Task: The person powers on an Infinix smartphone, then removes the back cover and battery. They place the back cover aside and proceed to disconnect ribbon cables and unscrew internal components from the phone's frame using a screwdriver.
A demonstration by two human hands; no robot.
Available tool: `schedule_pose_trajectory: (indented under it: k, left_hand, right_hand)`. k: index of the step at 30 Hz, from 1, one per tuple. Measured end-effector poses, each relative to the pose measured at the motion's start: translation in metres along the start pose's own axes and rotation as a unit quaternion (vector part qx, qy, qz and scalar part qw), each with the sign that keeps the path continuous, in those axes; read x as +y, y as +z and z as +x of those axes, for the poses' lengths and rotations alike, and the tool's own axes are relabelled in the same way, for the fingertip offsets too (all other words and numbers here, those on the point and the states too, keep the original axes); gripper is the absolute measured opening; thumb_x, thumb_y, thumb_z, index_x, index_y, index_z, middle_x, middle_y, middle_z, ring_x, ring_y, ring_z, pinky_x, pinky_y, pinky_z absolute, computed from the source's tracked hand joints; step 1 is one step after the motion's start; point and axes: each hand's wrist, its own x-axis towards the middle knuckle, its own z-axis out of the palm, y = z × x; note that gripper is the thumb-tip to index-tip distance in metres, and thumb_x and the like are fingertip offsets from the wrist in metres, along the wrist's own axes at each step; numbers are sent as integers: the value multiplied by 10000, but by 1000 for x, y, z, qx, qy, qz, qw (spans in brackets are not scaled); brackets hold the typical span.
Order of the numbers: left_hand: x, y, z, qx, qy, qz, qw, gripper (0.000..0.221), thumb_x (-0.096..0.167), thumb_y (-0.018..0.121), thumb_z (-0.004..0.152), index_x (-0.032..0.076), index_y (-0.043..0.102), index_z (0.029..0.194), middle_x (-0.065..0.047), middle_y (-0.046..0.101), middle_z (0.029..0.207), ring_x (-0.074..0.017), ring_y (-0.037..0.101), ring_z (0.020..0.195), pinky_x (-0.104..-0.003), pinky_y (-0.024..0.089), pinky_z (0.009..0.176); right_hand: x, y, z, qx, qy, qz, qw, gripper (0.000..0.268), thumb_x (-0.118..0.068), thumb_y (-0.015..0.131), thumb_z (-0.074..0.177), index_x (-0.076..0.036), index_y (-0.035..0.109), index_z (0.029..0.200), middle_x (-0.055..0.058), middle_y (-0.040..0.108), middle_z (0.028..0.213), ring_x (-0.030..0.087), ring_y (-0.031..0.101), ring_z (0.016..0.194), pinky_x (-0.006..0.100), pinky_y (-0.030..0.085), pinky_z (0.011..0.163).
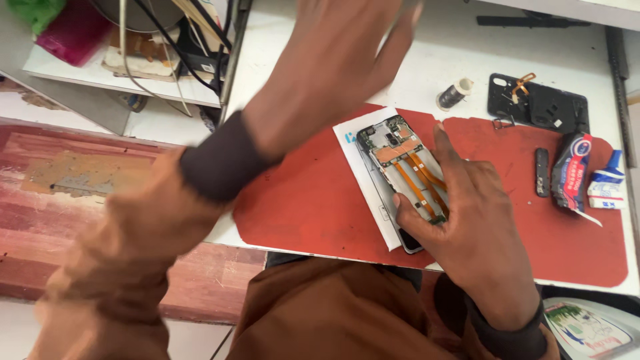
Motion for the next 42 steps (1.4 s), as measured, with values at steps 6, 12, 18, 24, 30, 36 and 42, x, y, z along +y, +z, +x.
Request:
schedule_pose_trajectory:
  k: [6,12,18,24,30,36,42]
  left_hand:
    - [64,-65,-30,-105,-135,-65,983,361,159,704,1020,80,616,1362,-219,452,1511,-424,418,1400,-523,382,1161]
    - [100,-83,-66,-114,-298,-151,936,298,118,696,1037,76,668,1330,-148,593,1444,-308,595,1347,-408,514,1108]
    - [119,-84,-82,-65,-342,-168,922,184,6,663,1004,55,736,1166,-83,774,1131,-210,772,1033,-296,606,891]
    - [126,-83,-87,-44,-377,-192,905,164,-45,687,936,18,759,1069,-86,784,992,-143,786,890,-247,614,781]
    - [132,-79,-85,-43,-420,-264,867,168,-3,681,975,-9,757,1125,-91,805,1014,-124,804,881,-232,624,759]
    - [125,-72,-78,-42,-498,-392,772,297,197,557,1076,3,706,1244,-106,801,1133,-166,803,992,-297,619,914]
    - [116,-51,-77,20,-460,-564,686,488,346,439,1113,0,517,1448,-142,633,1390,-178,656,1247,-348,534,1104]
  right_hand:
    - [5,2,-4,32,-31,-5,999,847,-347,745,870,86,424,1524,244,678,1104,402,612,1065,515,511,929]
    - [7,-12,0,41,-39,41,998,866,-332,748,915,42,362,1594,252,688,1190,305,702,1039,423,599,835]
    - [26,-35,8,16,61,251,966,836,-363,679,925,3,341,1596,216,698,1273,212,704,925,326,583,702]
    - [51,-45,-1,-7,65,512,856,798,-435,548,1006,85,376,1586,337,615,1255,303,689,1037,427,609,845]
    - [51,-23,-24,-25,131,714,687,824,-487,464,1053,113,348,1606,460,521,1428,434,652,1110,497,611,789]
    - [38,-3,-22,-88,131,891,426,675,-381,375,1089,76,342,1584,502,475,1403,520,659,1125,562,633,791]
    - [24,11,-20,-139,143,892,405,674,-394,336,1115,52,339,1619,473,496,1442,512,659,1160,574,628,832]
